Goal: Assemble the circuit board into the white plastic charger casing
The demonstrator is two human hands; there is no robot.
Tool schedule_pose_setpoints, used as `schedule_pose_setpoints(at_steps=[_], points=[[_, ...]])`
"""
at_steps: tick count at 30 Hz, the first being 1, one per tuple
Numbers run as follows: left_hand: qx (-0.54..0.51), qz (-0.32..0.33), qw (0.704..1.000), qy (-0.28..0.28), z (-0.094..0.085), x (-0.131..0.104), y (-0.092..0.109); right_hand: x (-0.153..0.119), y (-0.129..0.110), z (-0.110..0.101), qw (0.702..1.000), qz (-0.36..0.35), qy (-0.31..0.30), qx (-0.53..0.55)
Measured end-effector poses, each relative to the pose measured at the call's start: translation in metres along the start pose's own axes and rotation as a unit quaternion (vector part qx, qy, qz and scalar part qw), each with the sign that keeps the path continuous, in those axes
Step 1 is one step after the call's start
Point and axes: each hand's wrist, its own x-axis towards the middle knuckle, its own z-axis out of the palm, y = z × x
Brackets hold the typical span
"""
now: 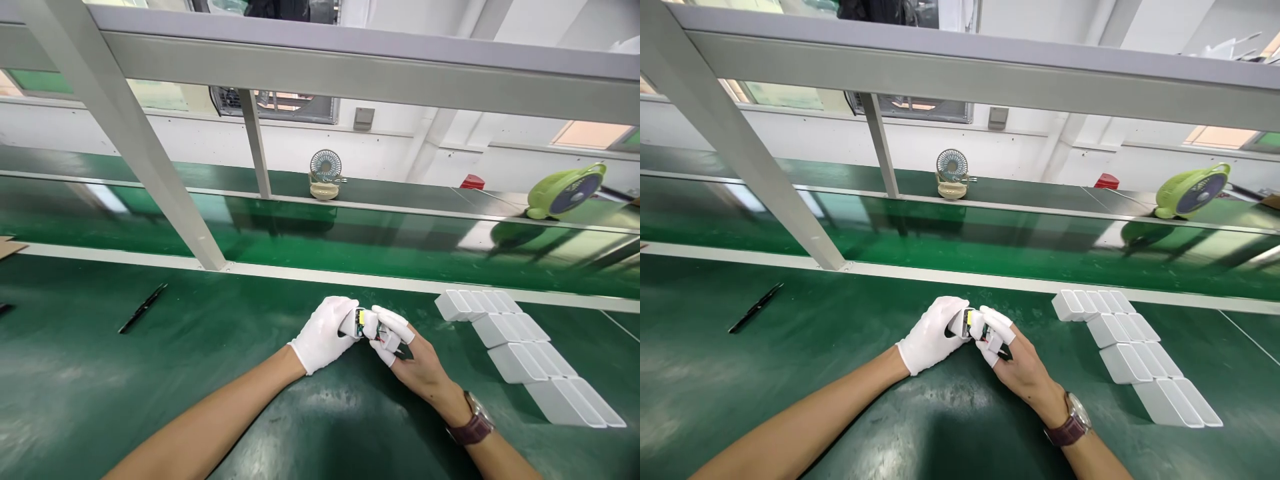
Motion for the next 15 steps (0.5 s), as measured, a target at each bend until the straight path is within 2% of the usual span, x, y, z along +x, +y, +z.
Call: schedule_pose_setpoints(at_steps=[10, 15], points=[[-0.017, -0.006, 1.0, -0.004, -0.0021, 0.003, 0.0033, 0.0024, -0.0041, -0.0016, 1.0, 0.025, -0.018, -0.006], [-0.015, -0.008, 1.0, -0.01, -0.0025, 0.0052, 0.0041, 0.005, -0.0071, -0.0039, 1.0, 0.009, -0.023, -0.009]])
